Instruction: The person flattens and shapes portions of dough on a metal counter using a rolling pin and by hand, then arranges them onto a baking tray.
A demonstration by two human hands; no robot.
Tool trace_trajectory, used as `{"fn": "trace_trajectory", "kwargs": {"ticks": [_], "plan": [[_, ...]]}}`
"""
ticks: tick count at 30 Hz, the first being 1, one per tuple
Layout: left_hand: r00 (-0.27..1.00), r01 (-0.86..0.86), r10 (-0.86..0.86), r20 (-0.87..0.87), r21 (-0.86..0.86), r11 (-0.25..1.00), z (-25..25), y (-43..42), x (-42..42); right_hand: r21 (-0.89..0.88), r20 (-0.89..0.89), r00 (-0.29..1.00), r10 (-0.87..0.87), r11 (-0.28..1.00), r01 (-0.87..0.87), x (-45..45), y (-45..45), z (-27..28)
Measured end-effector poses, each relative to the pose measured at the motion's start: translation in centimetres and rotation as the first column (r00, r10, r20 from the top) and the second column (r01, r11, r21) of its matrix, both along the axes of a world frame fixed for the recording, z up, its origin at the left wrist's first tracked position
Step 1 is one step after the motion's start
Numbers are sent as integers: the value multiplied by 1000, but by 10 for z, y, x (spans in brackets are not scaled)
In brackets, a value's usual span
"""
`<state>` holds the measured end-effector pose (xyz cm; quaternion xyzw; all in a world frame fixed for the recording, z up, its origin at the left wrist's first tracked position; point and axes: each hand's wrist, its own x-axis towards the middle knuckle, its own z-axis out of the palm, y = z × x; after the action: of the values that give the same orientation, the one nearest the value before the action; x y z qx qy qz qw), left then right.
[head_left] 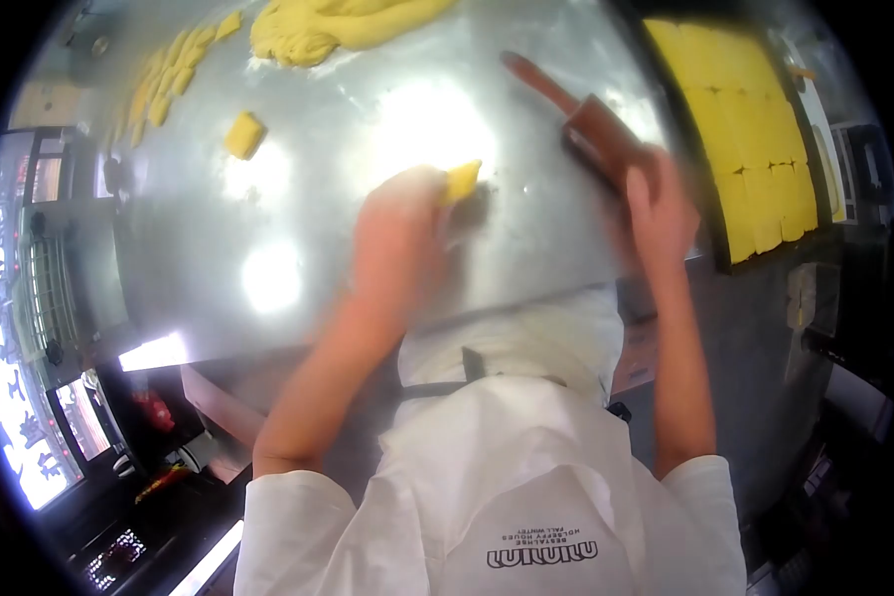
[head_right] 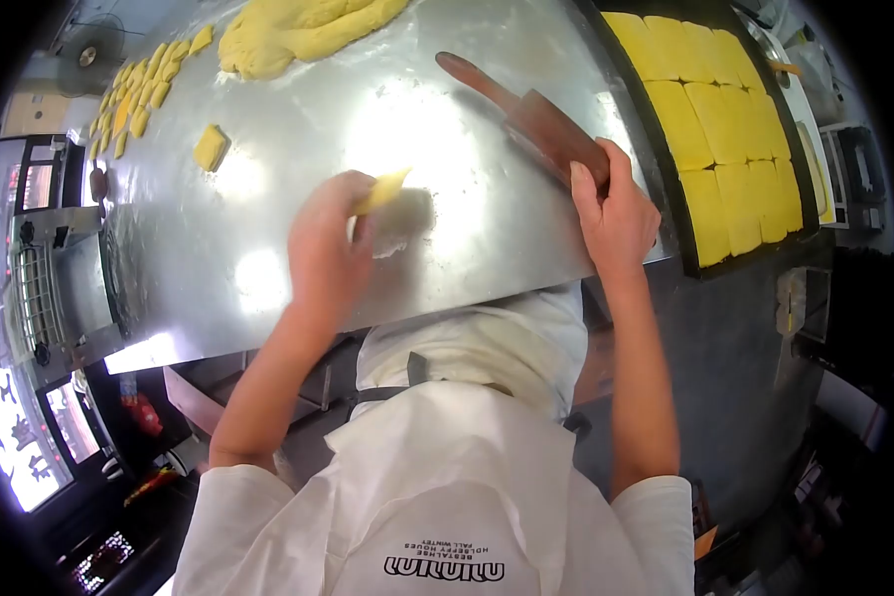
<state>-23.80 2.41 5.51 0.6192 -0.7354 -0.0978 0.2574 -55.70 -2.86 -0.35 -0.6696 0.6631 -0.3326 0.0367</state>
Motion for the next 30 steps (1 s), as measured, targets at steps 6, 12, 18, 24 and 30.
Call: {"fn": "trace_trajectory", "kwargs": {"ticks": [6,12,18,24,30], "plan": [[991,8,-25,-133,-130,991,-39,21,-13,-15,-41,999,8,1000,-9,-2,-2,-1],[997,-64,59,52,102,993,-41,-23,-47,-54,-57,998,36,998,-39,9,-8,-2],[980,-108,90,178,91,990,-62,-23,-49,-33,-63,998,20,999,-22,13,-7,-3],[996,-14,7,90,79,997,-52,-17,-67,10,-91,996,12,1000,-11,18,-8,-7],[979,-4,22,-201,88,996,-41,-9,-45,145,163,987,13,989,-37,30,-14,5]]}}
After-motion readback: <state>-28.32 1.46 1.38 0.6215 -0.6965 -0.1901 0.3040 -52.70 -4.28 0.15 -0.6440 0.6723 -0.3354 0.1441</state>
